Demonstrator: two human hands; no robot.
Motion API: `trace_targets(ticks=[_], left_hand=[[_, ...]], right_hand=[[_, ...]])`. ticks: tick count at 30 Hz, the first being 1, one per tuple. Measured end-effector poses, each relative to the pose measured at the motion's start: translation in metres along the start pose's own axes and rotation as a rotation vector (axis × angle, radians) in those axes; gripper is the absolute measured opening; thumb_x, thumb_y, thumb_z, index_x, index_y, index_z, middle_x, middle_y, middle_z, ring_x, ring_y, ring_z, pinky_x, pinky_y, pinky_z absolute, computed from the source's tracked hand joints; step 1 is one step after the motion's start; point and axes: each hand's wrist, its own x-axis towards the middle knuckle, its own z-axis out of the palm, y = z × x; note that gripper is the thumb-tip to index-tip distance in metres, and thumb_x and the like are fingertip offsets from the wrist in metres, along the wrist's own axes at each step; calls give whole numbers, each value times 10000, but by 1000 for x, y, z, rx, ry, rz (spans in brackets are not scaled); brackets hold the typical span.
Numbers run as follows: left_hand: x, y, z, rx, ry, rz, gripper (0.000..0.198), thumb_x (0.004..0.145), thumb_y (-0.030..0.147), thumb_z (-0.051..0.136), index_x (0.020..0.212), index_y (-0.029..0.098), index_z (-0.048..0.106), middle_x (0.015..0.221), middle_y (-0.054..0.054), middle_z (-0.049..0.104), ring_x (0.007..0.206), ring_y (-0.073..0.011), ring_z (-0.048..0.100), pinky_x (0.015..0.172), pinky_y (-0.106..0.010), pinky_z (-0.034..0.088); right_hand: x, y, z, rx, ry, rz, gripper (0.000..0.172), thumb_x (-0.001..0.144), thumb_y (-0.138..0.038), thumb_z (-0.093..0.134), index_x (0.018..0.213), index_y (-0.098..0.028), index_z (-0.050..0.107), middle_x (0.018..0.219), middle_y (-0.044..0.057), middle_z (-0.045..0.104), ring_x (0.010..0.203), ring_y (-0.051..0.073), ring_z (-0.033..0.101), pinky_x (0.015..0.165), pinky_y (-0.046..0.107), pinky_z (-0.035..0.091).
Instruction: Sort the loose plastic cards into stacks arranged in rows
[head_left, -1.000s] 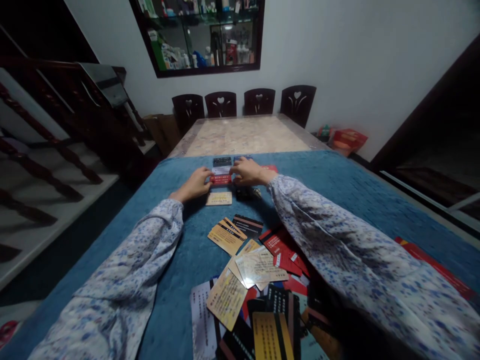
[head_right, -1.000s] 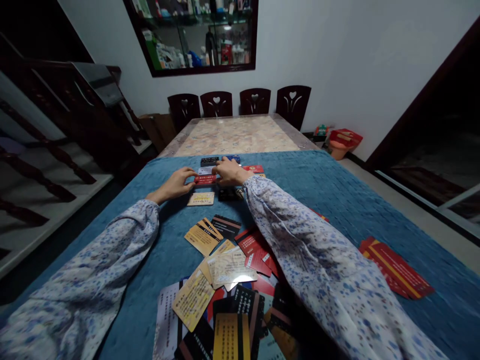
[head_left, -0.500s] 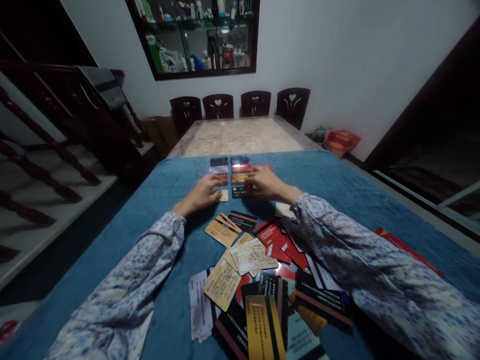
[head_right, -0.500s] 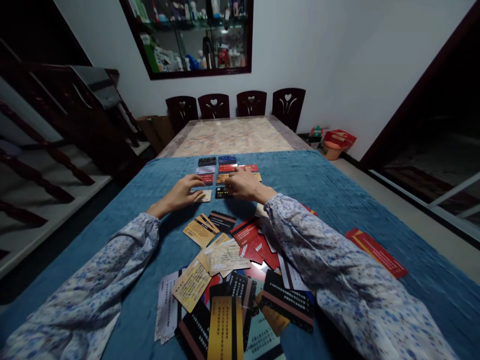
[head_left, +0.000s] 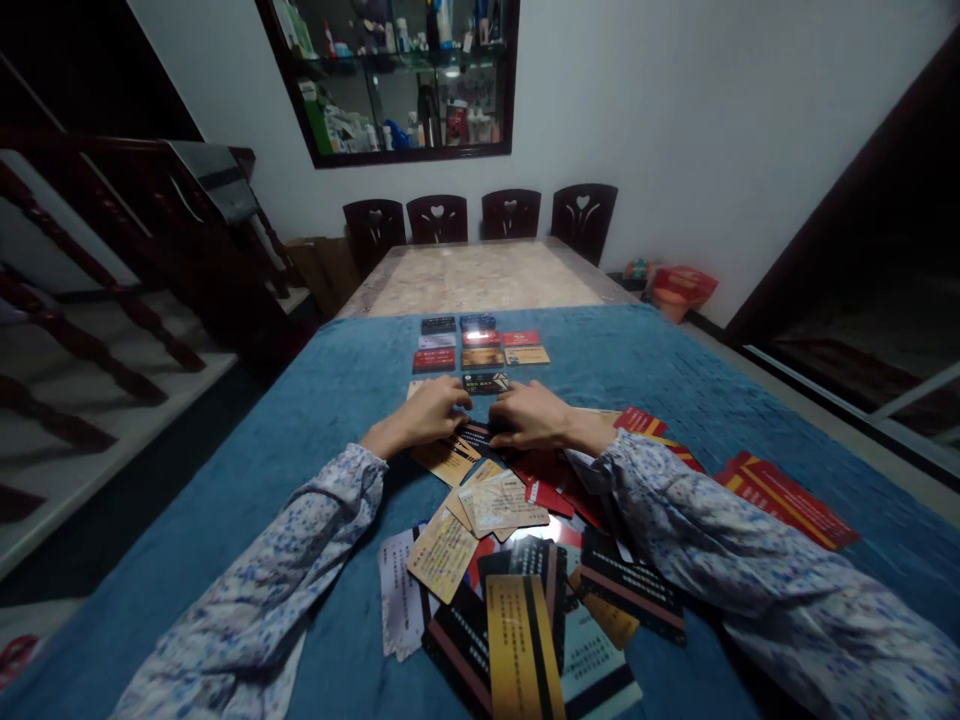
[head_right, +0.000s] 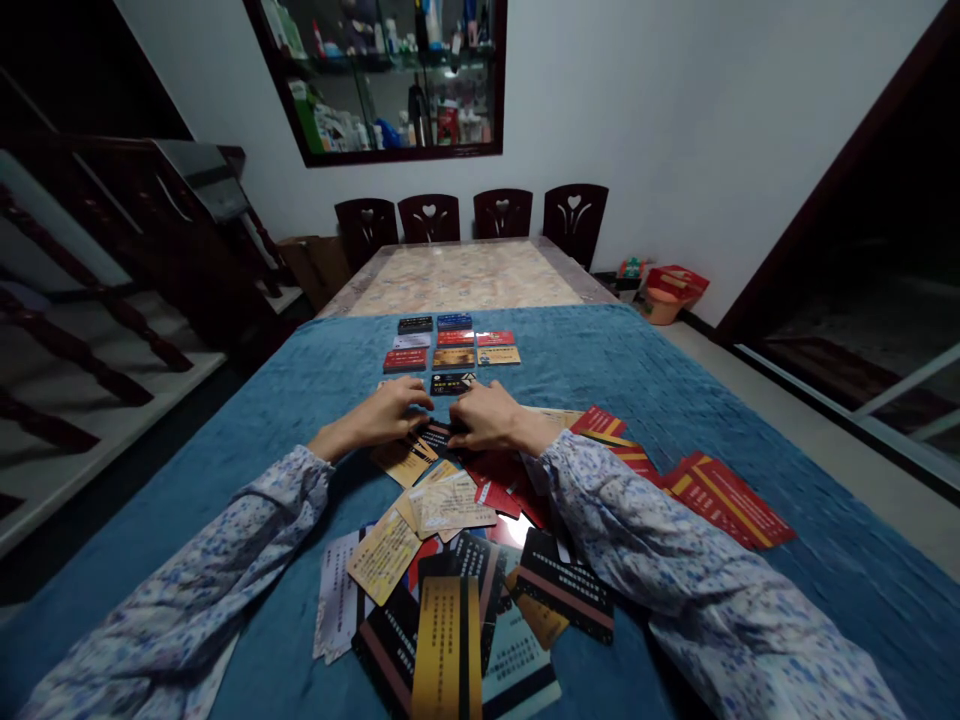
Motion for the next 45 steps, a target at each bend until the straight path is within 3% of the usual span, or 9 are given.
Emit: trace_targets(ticks=[4, 9, 15, 24, 31, 37, 45], left_hand=[[0, 5, 0, 3, -38, 20, 179, 840, 133, 641, 954, 173, 773, 981, -92, 697, 930, -228, 646, 824, -318, 500], [-1, 6, 5, -21, -84, 33, 159, 844, 164, 646, 941, 179, 772, 936, -78, 696, 875, -210, 645, 772, -291, 493], [-1, 7, 10, -17, -84, 44, 175, 836, 147, 627, 937, 170, 768, 916, -83, 686, 857, -214, 641, 758, -296, 493], [-2, 5, 12, -45, -64, 44, 205, 855, 167, 623, 1008, 192, 757, 1006, -92, 689, 946, -229, 634, 852, -340, 515], [-1, 8, 11, -17, -59, 9, 162, 879, 193, 627, 991, 188, 744, 1015, -103, 696, 978, -259, 606, 879, -380, 493], [0, 4, 13, -45, -15, -25, 96, 903, 225, 625, 963, 183, 687, 978, -85, 694, 964, -244, 598, 863, -364, 486], [1, 3, 12, -45, 39, -31, 185, 920, 131, 542, 1040, 177, 674, 1029, -95, 718, 962, -246, 620, 883, -378, 469]], right_hand=[[-1, -7, 3, -15, -13, 43, 423, 911, -543, 652, 1162, -212, 731, 1221, 139, 724, 1191, 317, 629, 853, 345, 478], [3, -9, 8, 50, -14, 93, 427, 879, -494, 694, 1187, -202, 726, 1214, 133, 736, 1113, 280, 684, 775, 284, 489], [9, -9, 12, 170, -60, 154, 369, 855, -460, 703, 1100, -194, 771, 1082, 103, 781, 976, 237, 722, 692, 249, 464], [3, -29, -7, 205, -129, 285, 308, 821, -346, 685, 1062, -182, 785, 1116, 129, 778, 1026, 271, 721, 733, 277, 495], [4, -24, -5, 247, -99, 341, 346, 835, -372, 717, 1148, -226, 737, 1213, 98, 750, 1106, 279, 697, 762, 277, 488], [7, -13, 0, 274, 7, 307, 358, 917, -332, 631, 1255, -236, 698, 1225, 96, 745, 1095, 243, 691, 774, 255, 463], [7, -7, -3, 196, 30, 300, 350, 925, -212, 508, 1169, -225, 760, 1181, 109, 767, 1088, 262, 701, 774, 281, 460]])
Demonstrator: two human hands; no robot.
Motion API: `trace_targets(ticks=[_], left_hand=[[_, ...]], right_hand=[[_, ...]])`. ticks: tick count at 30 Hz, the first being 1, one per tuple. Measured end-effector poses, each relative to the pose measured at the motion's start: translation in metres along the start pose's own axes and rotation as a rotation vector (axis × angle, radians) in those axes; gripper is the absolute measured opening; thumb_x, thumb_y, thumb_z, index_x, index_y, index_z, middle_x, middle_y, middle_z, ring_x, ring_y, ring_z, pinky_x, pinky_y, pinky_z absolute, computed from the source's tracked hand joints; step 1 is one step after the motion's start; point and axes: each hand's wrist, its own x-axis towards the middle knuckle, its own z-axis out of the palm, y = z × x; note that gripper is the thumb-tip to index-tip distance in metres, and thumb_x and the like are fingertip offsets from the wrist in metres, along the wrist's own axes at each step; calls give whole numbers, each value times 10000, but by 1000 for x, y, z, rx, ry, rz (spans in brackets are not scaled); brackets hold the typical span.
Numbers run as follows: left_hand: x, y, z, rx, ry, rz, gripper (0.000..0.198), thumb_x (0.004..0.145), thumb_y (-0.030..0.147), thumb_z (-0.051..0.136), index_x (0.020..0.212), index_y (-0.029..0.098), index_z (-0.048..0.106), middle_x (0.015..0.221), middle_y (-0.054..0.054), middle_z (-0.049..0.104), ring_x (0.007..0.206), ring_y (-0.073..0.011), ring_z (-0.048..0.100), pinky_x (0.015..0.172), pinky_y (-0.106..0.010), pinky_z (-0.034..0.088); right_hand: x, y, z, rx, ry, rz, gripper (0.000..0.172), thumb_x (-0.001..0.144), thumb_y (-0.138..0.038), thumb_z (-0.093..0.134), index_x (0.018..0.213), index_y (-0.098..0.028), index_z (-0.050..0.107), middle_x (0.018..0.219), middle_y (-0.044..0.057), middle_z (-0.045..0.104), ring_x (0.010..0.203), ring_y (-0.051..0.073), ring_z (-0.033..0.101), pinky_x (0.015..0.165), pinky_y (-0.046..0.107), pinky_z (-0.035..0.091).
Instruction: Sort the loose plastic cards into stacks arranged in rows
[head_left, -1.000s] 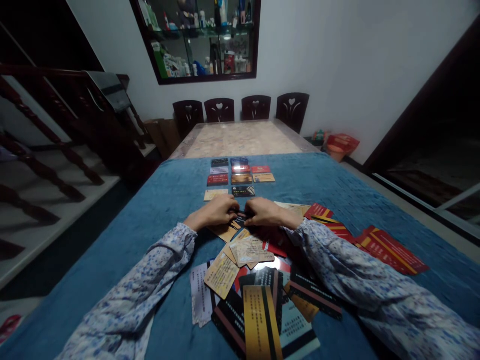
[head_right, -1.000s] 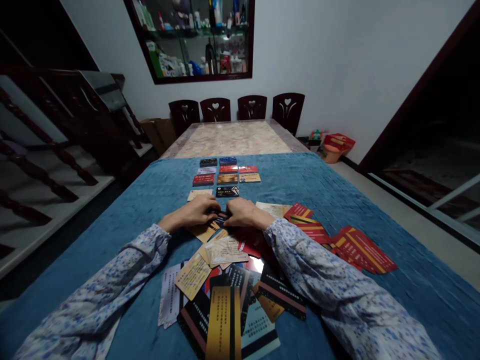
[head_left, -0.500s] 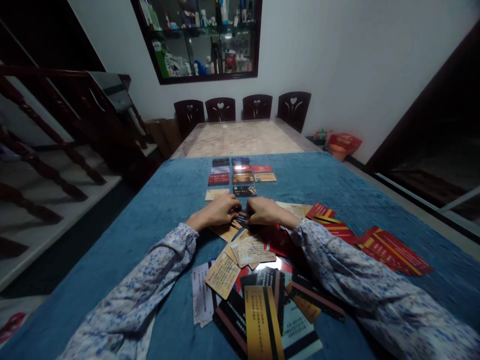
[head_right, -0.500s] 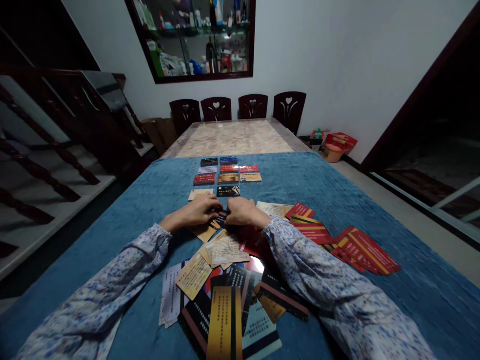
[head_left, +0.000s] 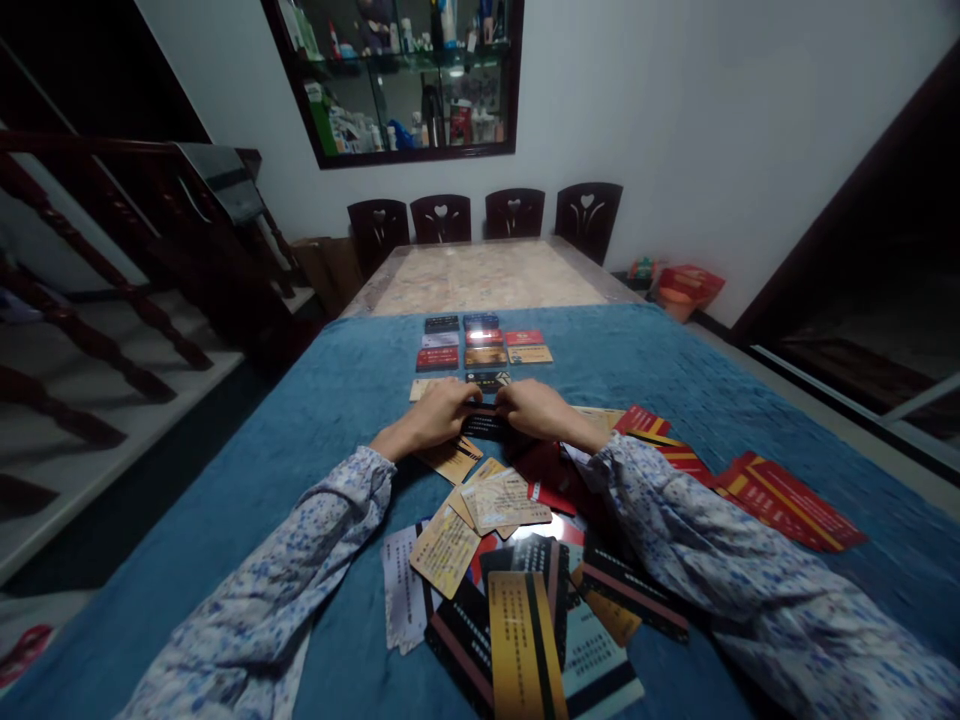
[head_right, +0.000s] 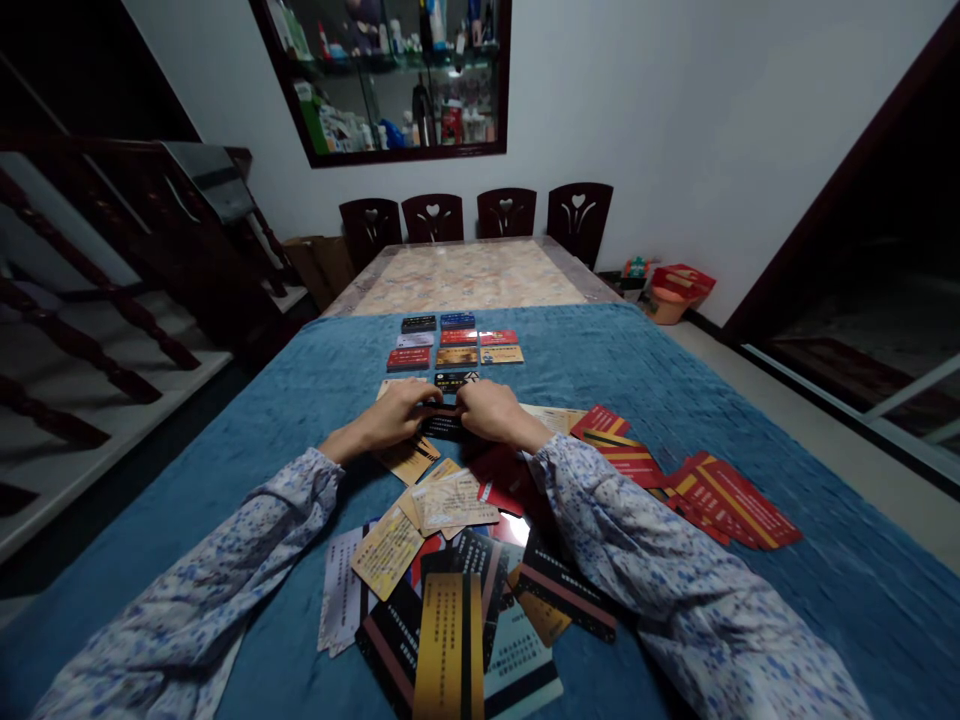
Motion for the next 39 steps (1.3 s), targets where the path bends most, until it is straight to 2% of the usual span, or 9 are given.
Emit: trace_targets(ticks=[7, 14, 19, 23, 27, 30, 33, 36, 39], left_hand=[[-2, 3, -2, 25, 57, -14, 336, 881, 93, 544, 1183, 208, 631, 1105, -85, 726, 1022, -260, 619, 893, -393, 469], [-5, 16, -7, 92, 14, 1, 375, 845, 248, 708, 1198, 176, 602, 1187, -114, 679, 1113, -303, 583, 947, -441, 448], [-6, 19, -5, 182, 5, 26, 500, 826, 294, 743, 1274, 166, 563, 1221, -127, 663, 1155, -315, 563, 949, -442, 427], [-6, 21, -5, 248, -2, 38, 516, 831, 316, 736, 1288, 153, 560, 1241, -145, 662, 1164, -324, 561, 936, -444, 414], [-6, 22, -7, 265, -4, 43, 494, 845, 328, 719, 1283, 150, 574, 1251, -147, 670, 1177, -322, 564, 941, -446, 405], [-7, 23, -9, 261, -5, 31, 470, 850, 328, 708, 1267, 149, 590, 1248, -151, 675, 1178, -322, 566, 945, -449, 399], [-8, 22, -11, 245, -17, 23, 456, 845, 324, 704, 1255, 153, 601, 1238, -148, 684, 1173, -324, 566, 947, -453, 398], [-8, 22, -13, 208, -26, 24, 438, 833, 340, 714, 1225, 164, 624, 1183, -131, 704, 1149, -318, 573, 941, -446, 404], [-9, 23, -14, 178, -35, 19, 399, 827, 364, 712, 1175, 174, 663, 1133, -116, 712, 1120, -309, 582, 932, -437, 417]], right_hand=[[-2, 0, -2, -40, 76, 18, 356, 949, -209, 478, 1193, -232, 736, 1215, 130, 753, 1143, 289, 678, 836, 313, 474], [-3, 4, -2, -63, 102, 12, 356, 961, -193, 457, 1209, -217, 711, 1213, 133, 749, 1160, 291, 661, 840, 321, 475], [-1, 7, 0, -74, 118, 22, 341, 945, -175, 468, 1182, -200, 713, 1191, 141, 752, 1142, 282, 661, 827, 313, 472], [1, 9, 1, -63, 109, 22, 330, 947, -171, 472, 1166, -206, 717, 1180, 133, 754, 1134, 283, 664, 820, 316, 470], [-4, 11, -7, -55, 92, -30, 294, 985, -276, 512, 1196, -207, 705, 1220, 133, 738, 1176, 303, 645, 853, 343, 485], [-12, 11, -14, -57, 56, -91, 444, 902, -368, 693, 1313, -210, 637, 1321, 137, 684, 1227, 320, 613, 893, 364, 501], [-17, 10, -18, -104, 24, -112, 660, 792, -339, 812, 1394, -216, 570, 1367, 148, 638, 1254, 336, 588, 919, 392, 511], [-18, 7, -18, -178, 11, -132, 667, 773, -310, 809, 1388, -218, 567, 1361, 155, 628, 1259, 350, 581, 929, 429, 512], [-18, 7, -17, -225, 9, -157, 589, 788, -293, 758, 1349, -219, 593, 1320, 154, 647, 1230, 342, 600, 911, 421, 508]])
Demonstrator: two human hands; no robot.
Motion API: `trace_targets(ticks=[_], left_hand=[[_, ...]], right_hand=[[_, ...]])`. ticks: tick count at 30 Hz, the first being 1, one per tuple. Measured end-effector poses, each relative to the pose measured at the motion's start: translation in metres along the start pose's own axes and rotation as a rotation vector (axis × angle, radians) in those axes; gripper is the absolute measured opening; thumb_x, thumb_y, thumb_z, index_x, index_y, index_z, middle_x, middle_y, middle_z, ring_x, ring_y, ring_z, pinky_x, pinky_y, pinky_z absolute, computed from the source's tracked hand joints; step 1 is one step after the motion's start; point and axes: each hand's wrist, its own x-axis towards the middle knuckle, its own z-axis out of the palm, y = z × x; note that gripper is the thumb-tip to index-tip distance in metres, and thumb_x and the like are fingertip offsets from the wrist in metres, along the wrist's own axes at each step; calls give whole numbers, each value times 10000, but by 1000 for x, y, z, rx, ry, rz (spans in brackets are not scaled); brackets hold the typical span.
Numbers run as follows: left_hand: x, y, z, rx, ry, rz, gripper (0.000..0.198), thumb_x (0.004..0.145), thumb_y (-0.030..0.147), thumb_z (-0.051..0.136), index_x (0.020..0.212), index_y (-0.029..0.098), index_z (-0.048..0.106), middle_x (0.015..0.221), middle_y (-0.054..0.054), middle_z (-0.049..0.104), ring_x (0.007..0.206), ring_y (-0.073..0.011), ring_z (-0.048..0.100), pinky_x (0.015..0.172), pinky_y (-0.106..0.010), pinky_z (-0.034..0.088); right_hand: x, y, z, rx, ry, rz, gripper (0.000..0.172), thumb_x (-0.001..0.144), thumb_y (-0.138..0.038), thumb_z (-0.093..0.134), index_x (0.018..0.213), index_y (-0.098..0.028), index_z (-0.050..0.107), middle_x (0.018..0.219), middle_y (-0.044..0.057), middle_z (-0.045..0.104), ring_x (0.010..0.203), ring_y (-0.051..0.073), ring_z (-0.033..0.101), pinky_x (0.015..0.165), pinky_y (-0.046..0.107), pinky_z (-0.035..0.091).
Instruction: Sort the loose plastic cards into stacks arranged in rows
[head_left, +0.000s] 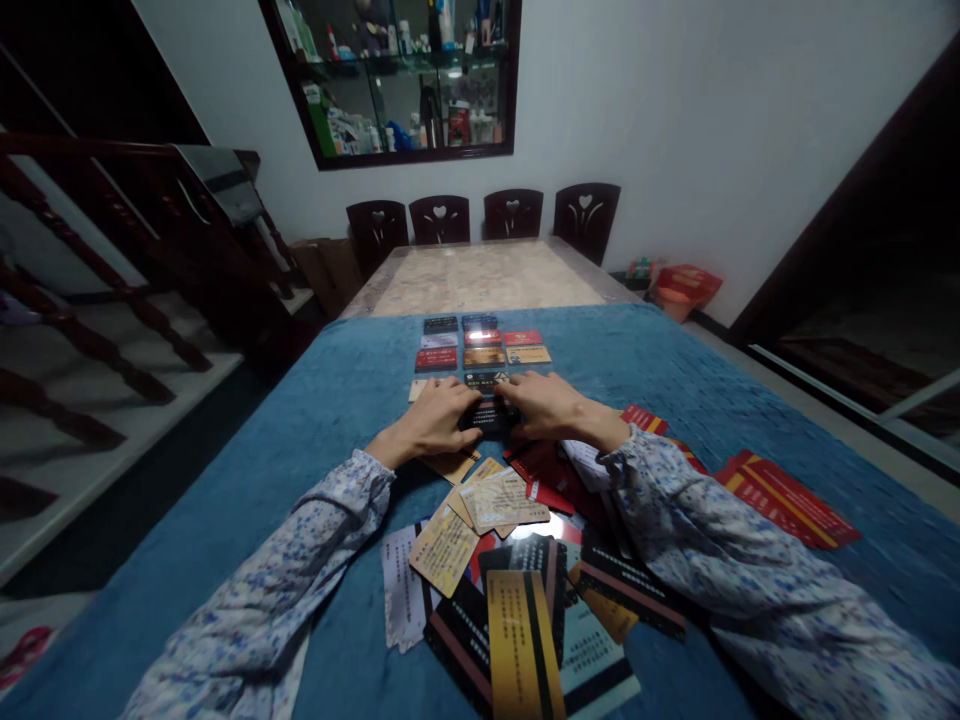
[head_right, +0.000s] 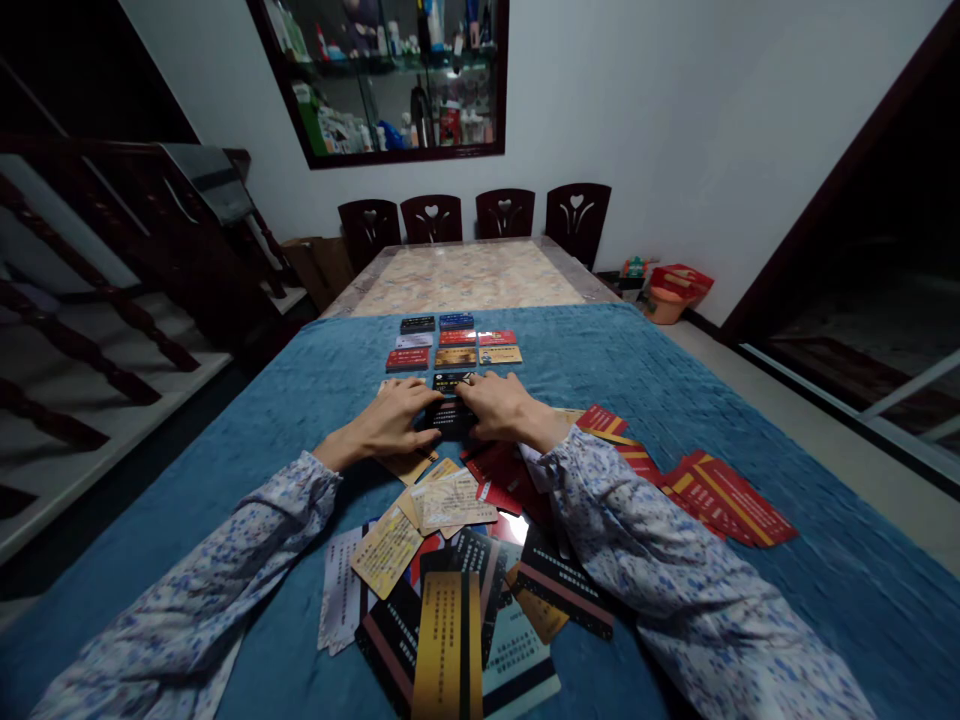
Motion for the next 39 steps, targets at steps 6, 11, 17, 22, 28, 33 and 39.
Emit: trace_targets(ticks=[6, 11, 17, 22, 28, 33, 39], left_hand=[[-1, 3, -4, -38, -24, 15, 289, 881, 390, 626, 1055, 188, 735, 1000, -93, 713, 1019, -279, 590, 926, -423, 439], [1, -1, -2, -124, -34, 66, 321, 985, 346, 459, 902, 192, 727, 882, -74, 683, 911, -240, 567, 878, -388, 436], [6, -13, 9, -215, 1, 70, 447, 1046, 358, 347, 728, 185, 610, 734, -46, 579, 781, -200, 518, 789, -332, 433], [7, -20, 15, -229, 31, 55, 331, 1013, 294, 421, 793, 181, 642, 792, -52, 612, 798, -192, 547, 802, -319, 459], [7, -21, 17, -181, 54, 67, 244, 959, 205, 495, 793, 182, 671, 831, -62, 660, 833, -202, 583, 827, -335, 481], [6, -18, 14, -173, 58, 92, 244, 976, 195, 507, 842, 196, 711, 872, -63, 716, 878, -205, 615, 852, -332, 481], [4, -18, 14, -162, 136, 12, 201, 971, 217, 537, 976, 185, 735, 956, -90, 739, 926, -224, 639, 859, -357, 501]], right_hand=[[-1, 1, -4, -28, -50, -46, 357, 859, -279, 615, 1197, -191, 688, 1258, 141, 705, 1170, 308, 653, 842, 353, 507], [2, 4, -2, -21, -53, -20, 327, 932, -221, 511, 1175, -229, 729, 1234, 123, 738, 1120, 265, 688, 831, 311, 490], [8, 14, 4, 19, 44, 46, 286, 949, -236, 520, 1116, -218, 751, 1109, 124, 770, 993, 253, 712, 714, 279, 437], [8, 19, 4, 104, 127, 102, 249, 929, -246, 572, 1091, -231, 760, 1049, 87, 775, 950, 221, 692, 667, 254, 388], [8, 23, 4, 212, 262, 97, 229, 915, -247, 589, 1057, -232, 768, 1021, 56, 777, 910, 198, 675, 697, 246, 393], [11, 27, 7, 318, 342, 35, 190, 889, -220, 618, 1036, -173, 729, 1011, 68, 764, 907, 189, 666, 743, 246, 415], [7, 22, 2, 334, 414, 19, 212, 921, -184, 576, 1095, -181, 696, 1034, 71, 762, 939, 187, 669, 792, 259, 420]])
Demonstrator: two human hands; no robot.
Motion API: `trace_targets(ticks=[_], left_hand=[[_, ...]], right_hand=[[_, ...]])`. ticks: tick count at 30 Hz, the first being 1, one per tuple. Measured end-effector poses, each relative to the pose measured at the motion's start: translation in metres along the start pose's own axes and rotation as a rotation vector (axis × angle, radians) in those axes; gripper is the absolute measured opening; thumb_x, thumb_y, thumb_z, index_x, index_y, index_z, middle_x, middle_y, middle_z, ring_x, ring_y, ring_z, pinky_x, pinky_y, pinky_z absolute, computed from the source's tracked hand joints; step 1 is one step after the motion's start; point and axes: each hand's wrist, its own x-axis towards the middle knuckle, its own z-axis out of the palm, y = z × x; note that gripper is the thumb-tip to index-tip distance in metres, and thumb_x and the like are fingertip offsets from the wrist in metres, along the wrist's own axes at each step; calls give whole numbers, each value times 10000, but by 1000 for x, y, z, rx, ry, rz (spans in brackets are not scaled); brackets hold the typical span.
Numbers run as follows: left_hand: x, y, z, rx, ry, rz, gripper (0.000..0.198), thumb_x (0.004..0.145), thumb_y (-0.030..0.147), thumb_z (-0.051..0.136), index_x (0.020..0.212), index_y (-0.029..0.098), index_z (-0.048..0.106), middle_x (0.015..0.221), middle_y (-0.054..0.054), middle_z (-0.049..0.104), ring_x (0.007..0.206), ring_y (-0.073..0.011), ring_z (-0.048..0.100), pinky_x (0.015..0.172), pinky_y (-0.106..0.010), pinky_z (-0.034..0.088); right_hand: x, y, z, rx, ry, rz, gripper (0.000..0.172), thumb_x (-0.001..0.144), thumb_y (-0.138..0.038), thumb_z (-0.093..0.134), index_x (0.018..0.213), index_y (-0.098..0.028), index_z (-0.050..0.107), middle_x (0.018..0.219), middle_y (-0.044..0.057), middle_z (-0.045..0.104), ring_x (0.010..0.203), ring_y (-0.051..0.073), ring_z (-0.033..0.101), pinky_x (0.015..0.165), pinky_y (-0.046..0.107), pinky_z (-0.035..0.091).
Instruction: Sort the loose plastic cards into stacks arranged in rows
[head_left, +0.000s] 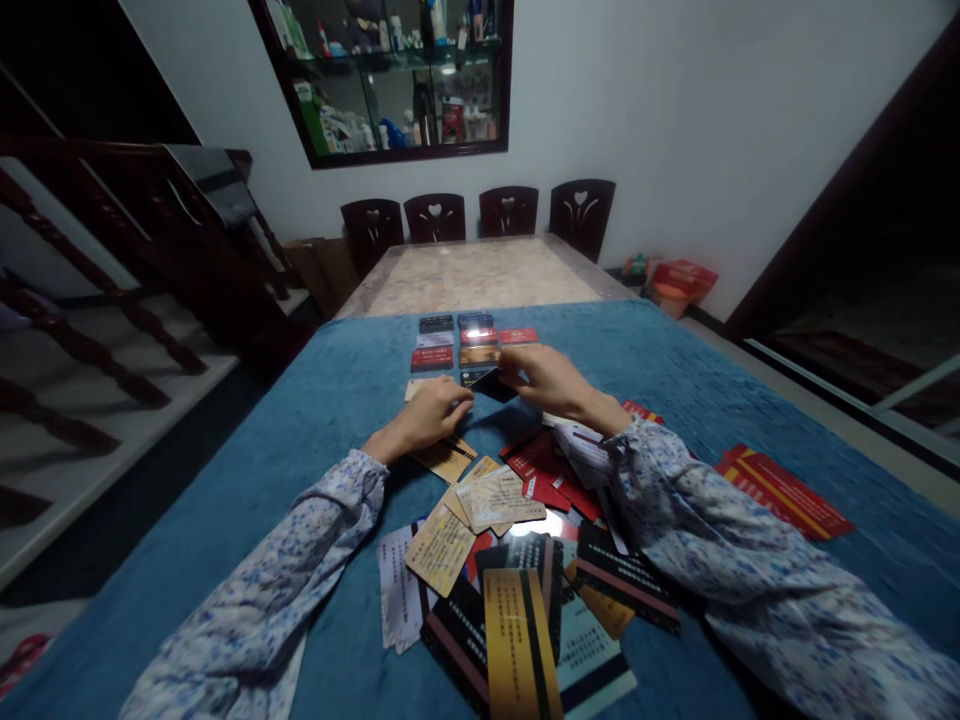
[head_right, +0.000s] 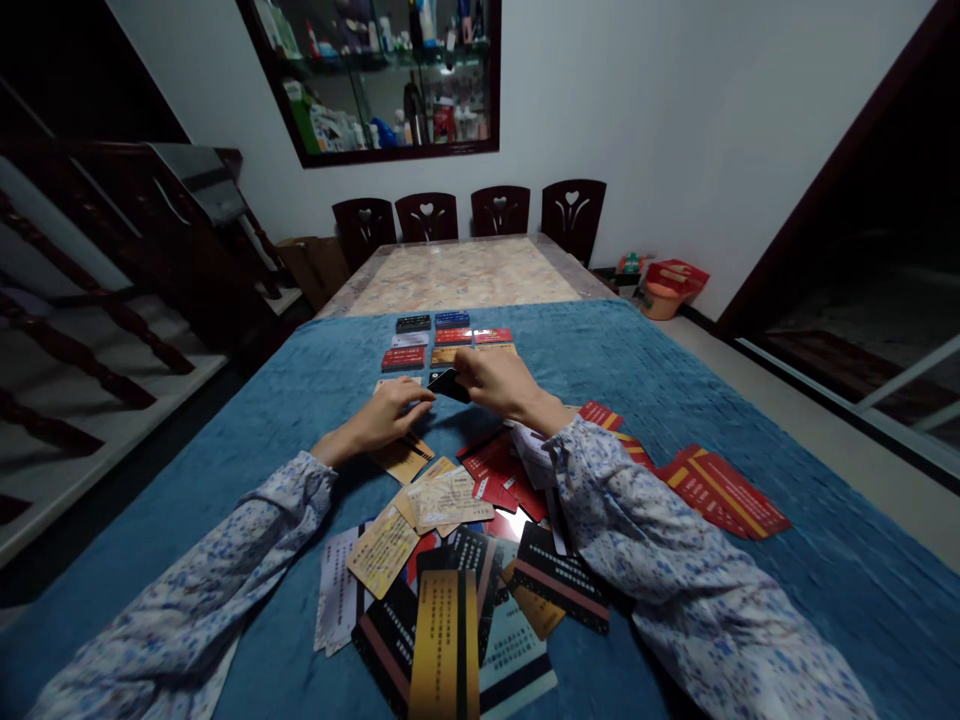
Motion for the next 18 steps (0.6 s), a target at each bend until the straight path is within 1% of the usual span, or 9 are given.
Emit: trace_targets(ticks=[5, 10, 14, 18], left_hand=[[-1, 2, 0, -40, 112, -27, 155, 919, 181, 566, 999, 171, 698, 965, -90, 739, 952, -235, 640, 877, -386, 514], [-2, 9, 1, -74, 187, -41, 178, 873, 166, 594, 1046, 181, 638, 1004, -79, 721, 974, -236, 646, 911, -398, 518], [-2, 11, 6, -58, 185, -67, 176, 878, 139, 557, 1043, 190, 591, 987, -68, 690, 938, -225, 645, 882, -382, 514], [-1, 8, 11, -37, 145, -53, 191, 882, 116, 503, 1042, 184, 583, 973, -78, 666, 923, -231, 631, 857, -374, 511]], right_hand=[[0, -8, 3, -142, 14, -25, 199, 949, -229, 594, 1093, -212, 730, 1083, 98, 766, 1038, 233, 647, 871, 318, 401], [0, -11, 18, -206, -27, -124, 204, 972, -254, 590, 1099, -210, 743, 1120, 111, 770, 1138, 267, 599, 937, 376, 349], [-1, -14, 29, -234, -48, -163, 230, 999, -257, 541, 1117, -200, 730, 1136, 116, 767, 1142, 260, 590, 940, 380, 338], [-3, -15, 29, -279, -79, -147, 237, 985, -240, 545, 1150, -187, 706, 1153, 127, 761, 1147, 267, 595, 944, 374, 352]])
